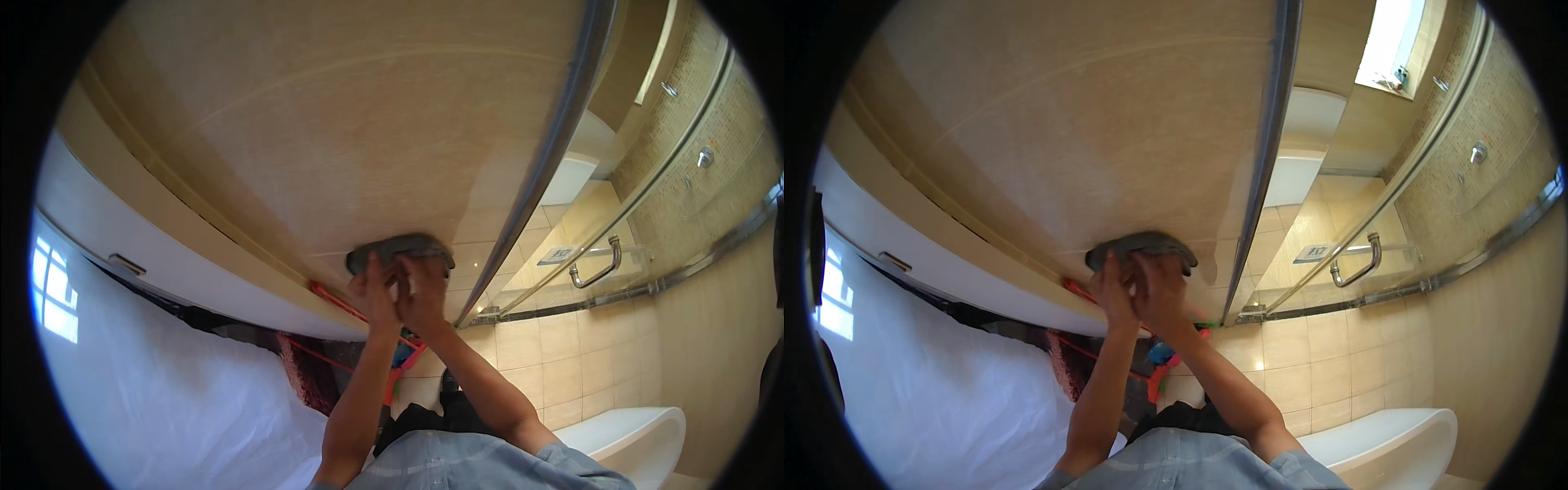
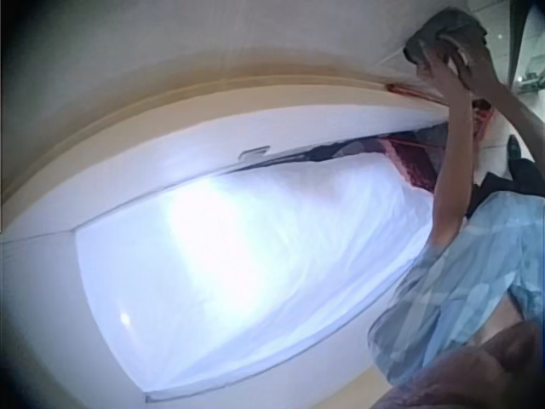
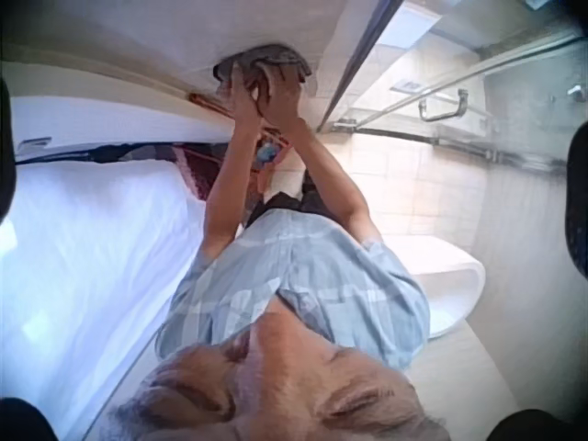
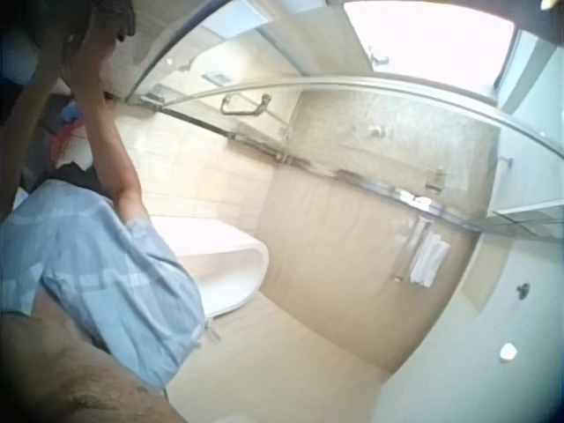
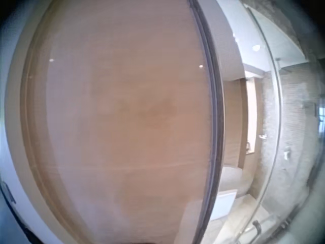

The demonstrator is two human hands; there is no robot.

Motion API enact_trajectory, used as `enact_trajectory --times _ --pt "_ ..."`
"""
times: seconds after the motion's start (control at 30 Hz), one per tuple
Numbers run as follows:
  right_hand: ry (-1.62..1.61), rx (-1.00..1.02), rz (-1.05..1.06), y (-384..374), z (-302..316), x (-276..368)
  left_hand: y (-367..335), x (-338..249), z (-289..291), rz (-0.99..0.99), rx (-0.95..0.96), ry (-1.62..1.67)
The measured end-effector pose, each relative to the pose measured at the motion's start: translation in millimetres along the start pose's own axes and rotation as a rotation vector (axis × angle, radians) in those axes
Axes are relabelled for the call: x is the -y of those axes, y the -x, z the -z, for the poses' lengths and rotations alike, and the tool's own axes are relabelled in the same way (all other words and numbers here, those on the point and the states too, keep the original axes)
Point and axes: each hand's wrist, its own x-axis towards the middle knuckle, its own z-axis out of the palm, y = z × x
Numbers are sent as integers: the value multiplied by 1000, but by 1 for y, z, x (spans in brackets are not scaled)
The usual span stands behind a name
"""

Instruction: The person cleans the glass shower door and its metal frame using a dark cloth. They wipe the upper and lower sections of the glass, the metal handle, and the bottom track, then move to wipe the adjacent tiled wall.

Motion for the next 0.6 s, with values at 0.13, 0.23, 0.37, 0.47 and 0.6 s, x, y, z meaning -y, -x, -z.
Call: enact_trajectory --times 0.13,0.23,0.37,0.47,0.6 --pt "172 193 42 28 -27 6 -31 54 99 295 35 136" --pt "283 61 -47 60 -30 -28 -18 74 93 313 178 -46" --pt "387 -250 -71 62 -10 -54 8 81 74 421 486 -218" --pt "358 -463 92 37 -6 -67 23 83 64 212 699 -135" --pt "334 -553 309 2 3 -70 30 80 63 104 789 -57"
